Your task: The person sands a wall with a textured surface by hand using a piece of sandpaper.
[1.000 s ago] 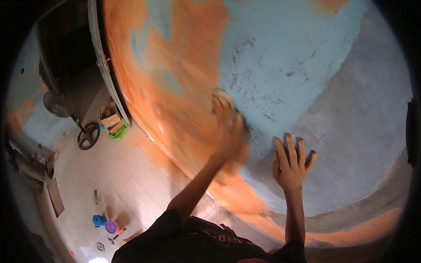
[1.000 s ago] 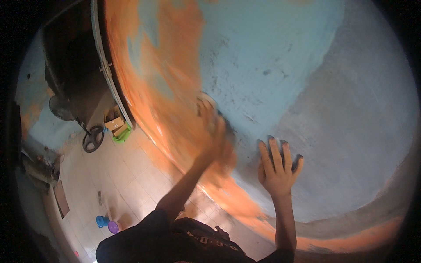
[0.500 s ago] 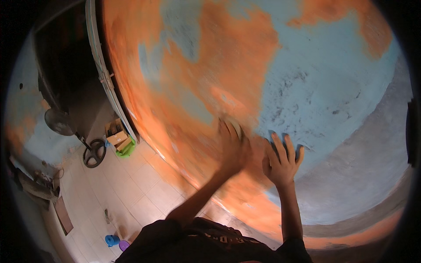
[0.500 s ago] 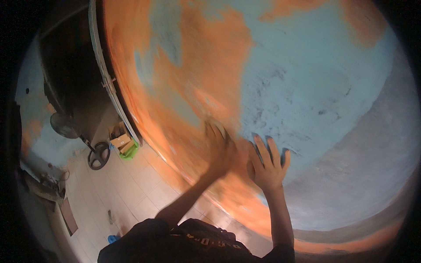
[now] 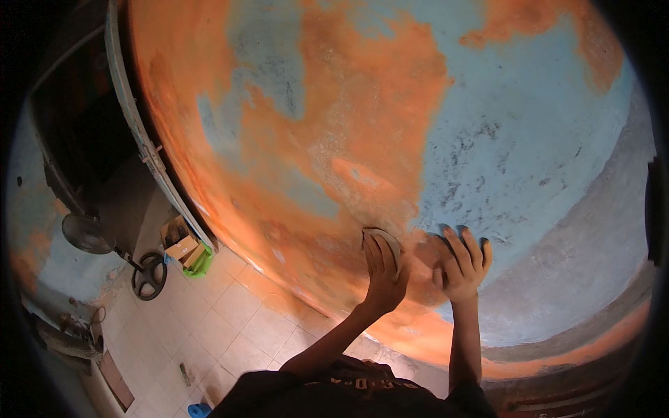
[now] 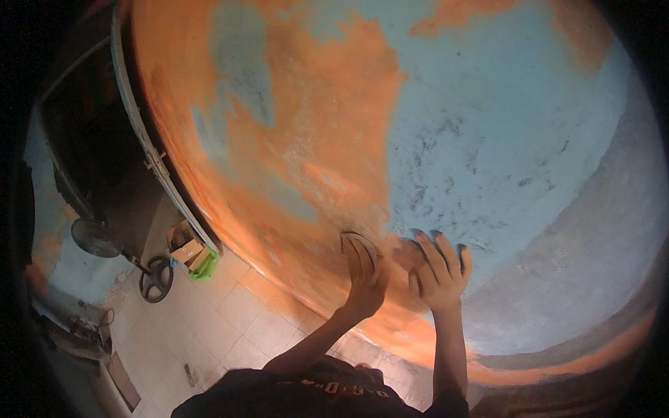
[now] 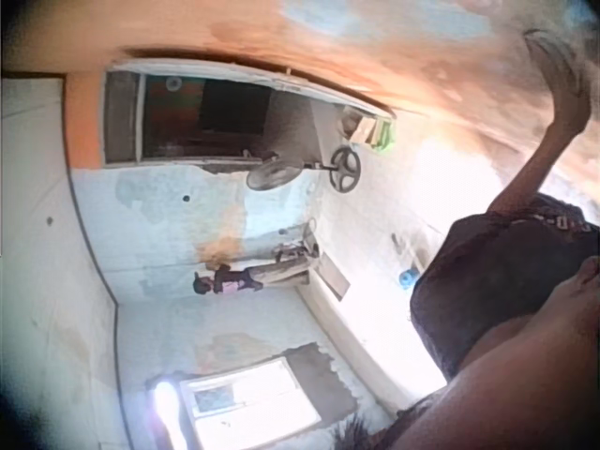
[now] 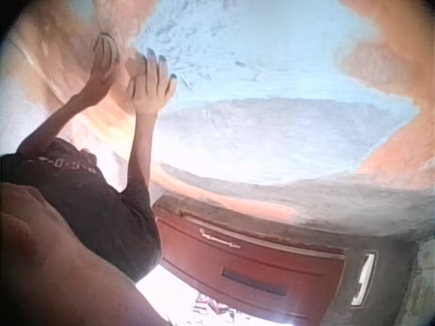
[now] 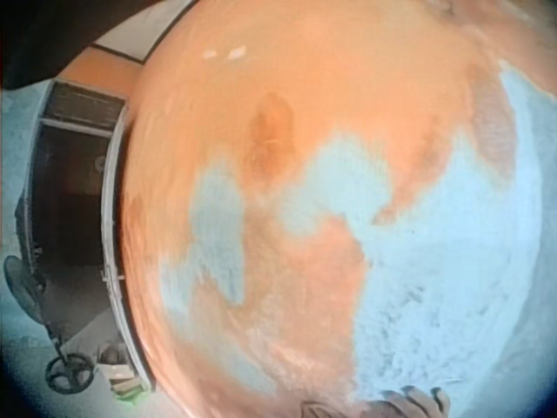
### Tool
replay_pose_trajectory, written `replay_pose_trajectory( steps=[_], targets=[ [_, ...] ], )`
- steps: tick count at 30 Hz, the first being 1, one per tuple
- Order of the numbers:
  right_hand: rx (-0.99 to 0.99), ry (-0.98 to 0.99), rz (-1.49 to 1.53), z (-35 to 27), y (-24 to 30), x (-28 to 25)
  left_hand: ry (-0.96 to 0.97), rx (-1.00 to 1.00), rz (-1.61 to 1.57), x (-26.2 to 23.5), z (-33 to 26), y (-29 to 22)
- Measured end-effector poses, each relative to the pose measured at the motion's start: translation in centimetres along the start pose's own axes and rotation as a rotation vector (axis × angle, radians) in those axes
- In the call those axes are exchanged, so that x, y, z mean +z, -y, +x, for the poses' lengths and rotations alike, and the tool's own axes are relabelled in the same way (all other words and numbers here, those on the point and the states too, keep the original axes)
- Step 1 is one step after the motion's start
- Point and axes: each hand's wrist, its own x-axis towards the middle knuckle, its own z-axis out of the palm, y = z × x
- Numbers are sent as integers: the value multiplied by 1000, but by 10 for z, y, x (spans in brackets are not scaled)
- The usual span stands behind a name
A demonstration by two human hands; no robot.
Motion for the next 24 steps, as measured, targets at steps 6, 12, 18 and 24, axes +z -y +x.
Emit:
replay_pose_trajectory(
  steps=[6,12,18,24],
  targets=[
    [14,-26,-11,2,6,3,-44,-194,-101,-58,86,1],
    [47,-38,-6,5,7,-1,-162,67,232,8,23,8],
    [37,-81,15,6,6,-1,73,-111,-128,-28,57,4],
    [38,-84,74,2,2,-1,81,137,406,9,12,25]
  ],
)
